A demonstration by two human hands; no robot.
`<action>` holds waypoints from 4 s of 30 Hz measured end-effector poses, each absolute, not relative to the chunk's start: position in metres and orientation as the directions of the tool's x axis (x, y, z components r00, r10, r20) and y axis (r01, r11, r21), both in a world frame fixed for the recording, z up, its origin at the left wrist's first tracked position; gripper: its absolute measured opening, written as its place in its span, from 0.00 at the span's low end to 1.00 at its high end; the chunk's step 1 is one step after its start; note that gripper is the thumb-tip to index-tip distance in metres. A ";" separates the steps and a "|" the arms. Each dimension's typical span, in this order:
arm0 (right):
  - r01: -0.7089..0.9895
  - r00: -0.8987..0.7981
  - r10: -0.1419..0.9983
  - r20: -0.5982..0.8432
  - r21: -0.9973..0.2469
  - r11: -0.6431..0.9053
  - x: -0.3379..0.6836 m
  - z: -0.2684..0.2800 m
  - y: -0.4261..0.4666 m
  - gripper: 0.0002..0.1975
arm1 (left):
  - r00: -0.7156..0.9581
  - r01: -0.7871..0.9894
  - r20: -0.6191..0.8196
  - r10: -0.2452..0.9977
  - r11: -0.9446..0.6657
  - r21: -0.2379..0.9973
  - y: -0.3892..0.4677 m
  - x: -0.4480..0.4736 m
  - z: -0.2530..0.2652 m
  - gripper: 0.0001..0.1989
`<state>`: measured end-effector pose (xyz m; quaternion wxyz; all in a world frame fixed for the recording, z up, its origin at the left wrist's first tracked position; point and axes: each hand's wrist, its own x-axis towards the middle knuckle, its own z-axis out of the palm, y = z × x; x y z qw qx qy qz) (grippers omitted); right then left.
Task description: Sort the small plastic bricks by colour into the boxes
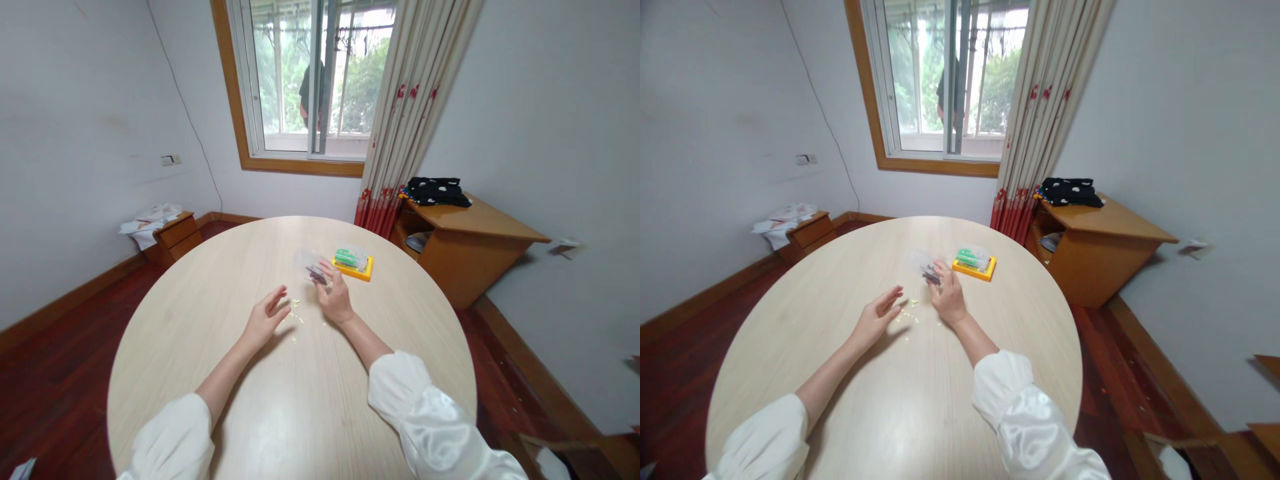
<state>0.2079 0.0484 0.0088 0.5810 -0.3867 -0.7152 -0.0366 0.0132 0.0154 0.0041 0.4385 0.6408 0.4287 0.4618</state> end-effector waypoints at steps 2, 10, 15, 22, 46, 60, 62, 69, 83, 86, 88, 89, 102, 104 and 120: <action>0.488 -0.133 0.530 0.838 -0.410 0.770 0.186 0.006 0.035 0.17 | 0.203 -0.013 0.199 0.959 -0.200 0.980 0.014 0.016 0.007 0.39; 0.330 -0.340 0.671 0.659 -0.584 0.741 0.156 0.008 0.002 0.20 | 0.118 -0.213 0.182 0.976 -0.154 0.965 0.012 0.018 0.011 0.29; 0.375 -0.290 0.753 0.591 -0.654 0.657 0.156 0.004 0.006 0.22 | 0.162 -0.215 0.075 0.984 -0.039 0.976 0.014 0.017 0.002 0.29; 0.448 -0.282 0.753 0.595 -0.612 0.652 0.155 -0.001 0.009 0.21 | 0.212 -0.211 0.078 0.974 -0.032 0.977 0.009 0.019 0.005 0.27; 0.426 -0.073 0.773 0.630 -0.681 0.596 0.169 -0.006 0.030 0.16 | 0.089 -0.026 0.216 0.972 -0.214 0.976 0.017 0.012 0.005 0.30; 0.442 -0.028 0.701 0.713 -0.620 0.648 0.176 -0.002 0.029 0.17 | -0.077 0.166 0.322 0.944 -0.306 0.937 0.018 0.010 0.009 0.15; 0.445 -0.032 0.690 0.723 -0.608 0.657 0.176 -0.001 0.028 0.16 | -0.067 0.117 0.303 0.951 -0.294 0.949 0.019 0.010 0.006 0.16; 0.460 -0.003 0.736 0.677 -0.653 0.602 0.179 0.000 0.026 0.13 | -0.048 0.177 0.366 0.929 -0.353 0.919 0.020 0.008 0.000 0.12; 0.302 0.085 0.686 0.723 -0.675 0.673 0.179 -0.007 0.033 0.04 | -0.015 0.484 0.537 0.844 -0.464 0.742 0.015 0.000 0.006 0.16; 0.311 0.091 0.670 0.737 -0.660 0.684 0.179 -0.008 0.034 0.05 | -0.010 0.471 0.569 0.822 -0.498 0.728 0.015 -0.001 0.006 0.16; 0.337 0.101 0.667 0.738 -0.656 0.675 0.179 -0.008 0.035 0.05 | -0.024 0.447 0.563 0.826 -0.495 0.745 0.014 0.000 0.006 0.14; 0.356 0.108 0.668 0.736 -0.656 0.665 0.179 -0.008 0.035 0.05 | -0.039 0.425 0.546 0.837 -0.481 0.767 0.014 0.000 0.007 0.13; 0.499 0.126 0.668 0.733 -0.629 0.596 0.178 -0.002 0.035 0.12 | -0.397 -0.369 -0.105 0.912 -0.054 0.928 0.038 -0.014 0.007 0.11; 0.506 0.108 0.674 0.731 -0.624 0.596 0.179 -0.002 0.035 0.11 | -0.393 -0.415 -0.171 0.904 -0.008 0.910 0.040 -0.019 0.004 0.10; 0.920 0.254 0.676 0.692 -0.389 0.053 0.280 -0.003 0.078 0.26 | -0.354 -0.086 -0.249 0.901 0.234 0.969 0.044 -0.041 0.012 0.17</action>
